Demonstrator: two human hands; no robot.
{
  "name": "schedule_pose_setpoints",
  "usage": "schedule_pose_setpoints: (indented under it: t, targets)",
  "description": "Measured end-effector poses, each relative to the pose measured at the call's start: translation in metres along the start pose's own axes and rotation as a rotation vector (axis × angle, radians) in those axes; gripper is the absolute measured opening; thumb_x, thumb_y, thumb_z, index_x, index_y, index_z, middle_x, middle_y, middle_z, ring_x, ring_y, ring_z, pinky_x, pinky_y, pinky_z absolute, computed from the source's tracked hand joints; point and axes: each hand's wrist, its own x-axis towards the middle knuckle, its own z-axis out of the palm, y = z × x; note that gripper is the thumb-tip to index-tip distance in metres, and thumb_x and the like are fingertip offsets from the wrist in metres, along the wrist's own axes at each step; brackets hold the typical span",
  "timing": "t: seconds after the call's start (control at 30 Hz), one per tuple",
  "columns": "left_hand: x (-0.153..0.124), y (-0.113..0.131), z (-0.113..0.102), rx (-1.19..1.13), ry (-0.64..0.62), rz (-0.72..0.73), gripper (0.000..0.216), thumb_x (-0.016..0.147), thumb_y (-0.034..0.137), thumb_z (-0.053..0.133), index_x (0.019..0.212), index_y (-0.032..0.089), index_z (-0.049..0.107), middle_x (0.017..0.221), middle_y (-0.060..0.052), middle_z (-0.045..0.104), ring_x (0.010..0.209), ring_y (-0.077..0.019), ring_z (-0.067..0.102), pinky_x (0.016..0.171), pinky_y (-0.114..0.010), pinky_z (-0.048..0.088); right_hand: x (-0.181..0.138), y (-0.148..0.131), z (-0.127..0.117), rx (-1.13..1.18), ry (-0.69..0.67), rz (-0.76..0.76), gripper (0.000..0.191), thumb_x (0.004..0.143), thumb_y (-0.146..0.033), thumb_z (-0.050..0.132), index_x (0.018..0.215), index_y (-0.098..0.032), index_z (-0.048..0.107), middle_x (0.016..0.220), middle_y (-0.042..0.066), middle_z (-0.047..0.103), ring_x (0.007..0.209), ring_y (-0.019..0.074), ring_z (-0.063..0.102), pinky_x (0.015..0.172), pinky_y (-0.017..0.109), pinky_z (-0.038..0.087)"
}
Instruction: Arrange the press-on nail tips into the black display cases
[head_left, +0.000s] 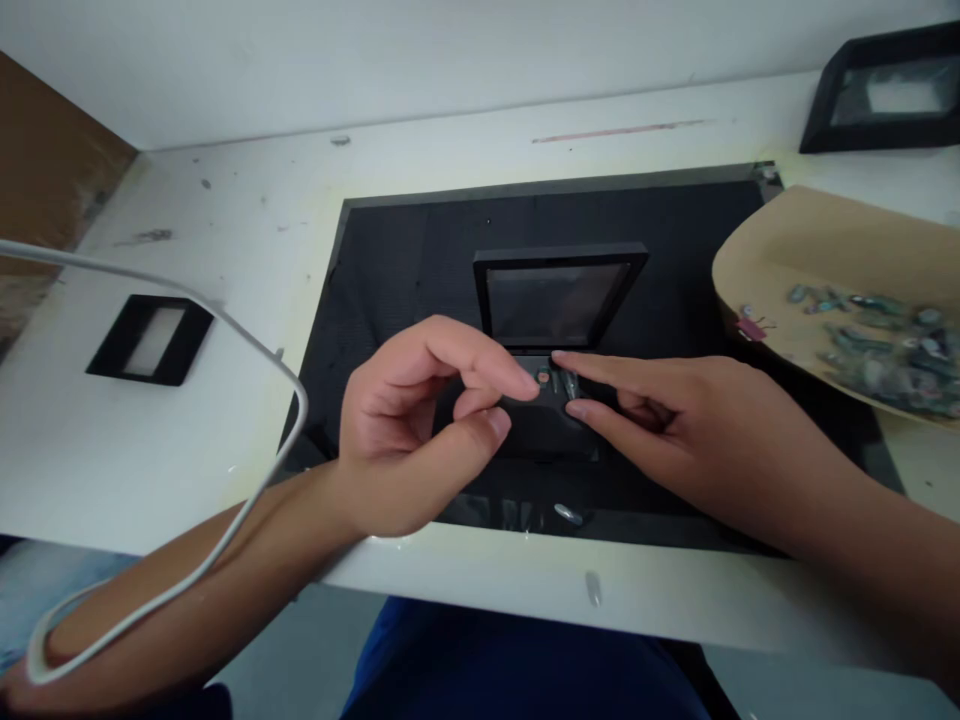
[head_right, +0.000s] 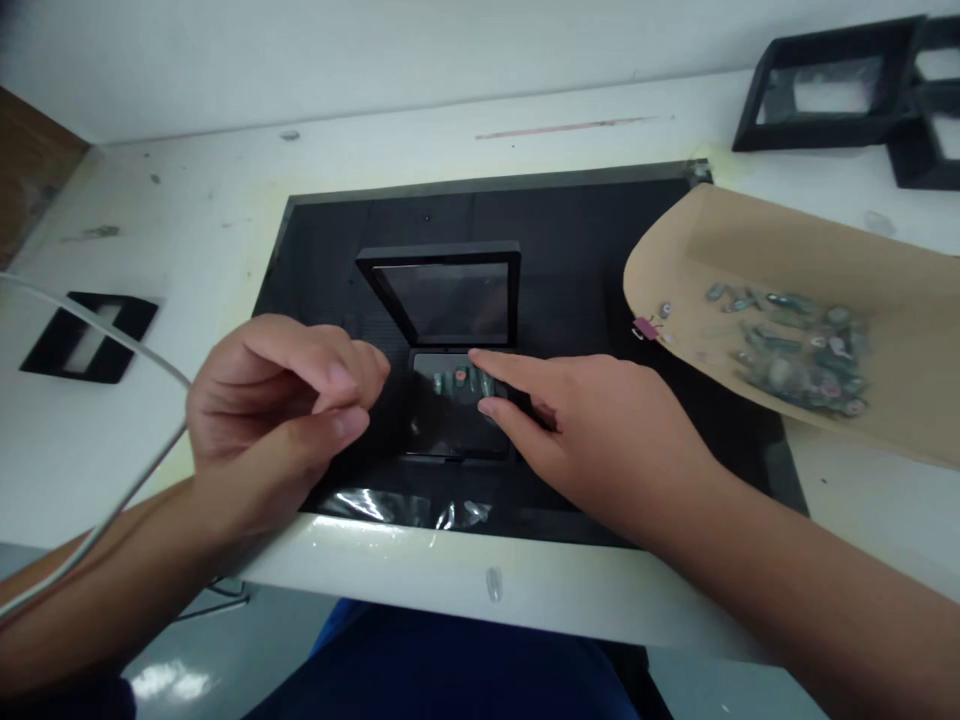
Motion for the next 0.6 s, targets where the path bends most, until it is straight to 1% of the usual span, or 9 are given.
schedule_pose_setpoints:
  t: [0.1,0.17,0.27,0.33,0.4,0.43,0.5,0.53,0.6]
  targets:
    - [0.001,-0.004,0.000,0.045,-0.010,0.029,0.024,0.094,0.007,0.072,0.108,0.027,0.076,0.071,0.003,0.052,0.065,-0.0127,0.051,0.065,-0.032,0.045,0.000,-0.001,0.000,-0.022,0.012,-0.002,0.046,0.100,-0.036,0.066,0.145,-0.028,0.073,0.052,-0.007,0.057,0.041,0.0107,0.043,0.043,0.024,0.028]
    - [0.001,-0.006,-0.001,0.071,0.003,0.022,0.022,0.093,0.010,0.074,0.106,0.028,0.077,0.071,0.002,0.054,0.065,-0.0136,0.053,0.065,-0.033,0.045,0.000,-0.001,0.000,-0.066,0.026,-0.028,0.050,0.101,-0.037,0.065,0.149,-0.024,0.069,0.057,-0.006,0.061,0.042,0.0109,0.045,0.044,0.024,0.028]
    - [-0.001,-0.007,-0.003,0.087,-0.002,-0.003,0.018,0.094,0.015,0.074,0.104,0.030,0.077,0.071,0.002,0.055,0.064,-0.0147,0.053,0.062,-0.034,0.045,-0.002,0.000,-0.002,-0.122,0.064,-0.083,0.049,0.101,-0.036,0.065,0.147,-0.020,0.070,0.063,-0.003,0.066,0.047,0.0129,0.054,0.049,0.026,0.033]
    - [-0.002,-0.006,-0.003,0.138,-0.011,-0.003,0.018,0.095,0.016,0.072,0.103,0.031,0.077,0.070,0.002,0.056,0.062,-0.0146,0.052,0.060,-0.035,0.045,-0.004,0.000,-0.002,-0.123,0.081,-0.128,0.042,0.103,-0.035,0.065,0.140,-0.018,0.073,0.069,-0.001,0.072,0.055,0.0159,0.064,0.053,0.028,0.038]
    - [-0.001,-0.005,-0.002,0.281,0.022,0.016,0.019,0.095,0.014,0.071,0.101,0.031,0.077,0.072,0.002,0.060,0.064,-0.0139,0.054,0.059,-0.034,0.046,-0.006,-0.002,-0.003,-0.120,0.056,-0.221,0.033,0.105,-0.032,0.062,0.132,-0.019,0.076,0.078,0.002,0.078,0.064,0.0191,0.071,0.056,0.030,0.041]
    - [-0.001,-0.005,-0.002,0.364,0.054,0.035,0.021,0.095,0.012,0.071,0.101,0.031,0.077,0.073,0.002,0.062,0.065,-0.0136,0.056,0.059,-0.034,0.046,-0.007,-0.003,-0.005,-0.120,0.038,-0.283,0.030,0.107,-0.031,0.060,0.128,-0.019,0.077,0.082,0.003,0.080,0.068,0.0200,0.073,0.057,0.031,0.042]
    - [0.001,-0.005,-0.002,0.479,0.110,0.084,0.026,0.093,0.008,0.073,0.105,0.031,0.080,0.076,0.003,0.065,0.068,-0.0132,0.059,0.059,-0.033,0.048,-0.009,-0.005,-0.014,-0.118,0.028,-0.394,0.028,0.109,-0.031,0.056,0.118,-0.020,0.080,0.083,0.002,0.081,0.068,0.0203,0.074,0.058,0.034,0.043]
    - [0.001,-0.006,-0.004,0.501,0.125,0.111,0.031,0.092,0.007,0.073,0.110,0.031,0.080,0.076,0.003,0.066,0.069,-0.0135,0.060,0.059,-0.034,0.049,-0.010,-0.004,-0.021,-0.112,0.053,-0.400,0.028,0.110,-0.032,0.055,0.111,-0.021,0.081,0.081,0.001,0.081,0.067,0.0200,0.073,0.058,0.035,0.043]
    - [0.000,-0.006,-0.008,0.481,0.152,0.129,0.042,0.089,0.004,0.075,0.119,0.034,0.081,0.077,0.004,0.065,0.071,-0.0149,0.061,0.061,-0.036,0.050,-0.014,0.009,-0.043,-0.082,0.192,-0.278,0.029,0.109,-0.036,0.058,0.099,-0.024,0.082,0.078,0.001,0.078,0.067,0.0193,0.071,0.058,0.035,0.044]
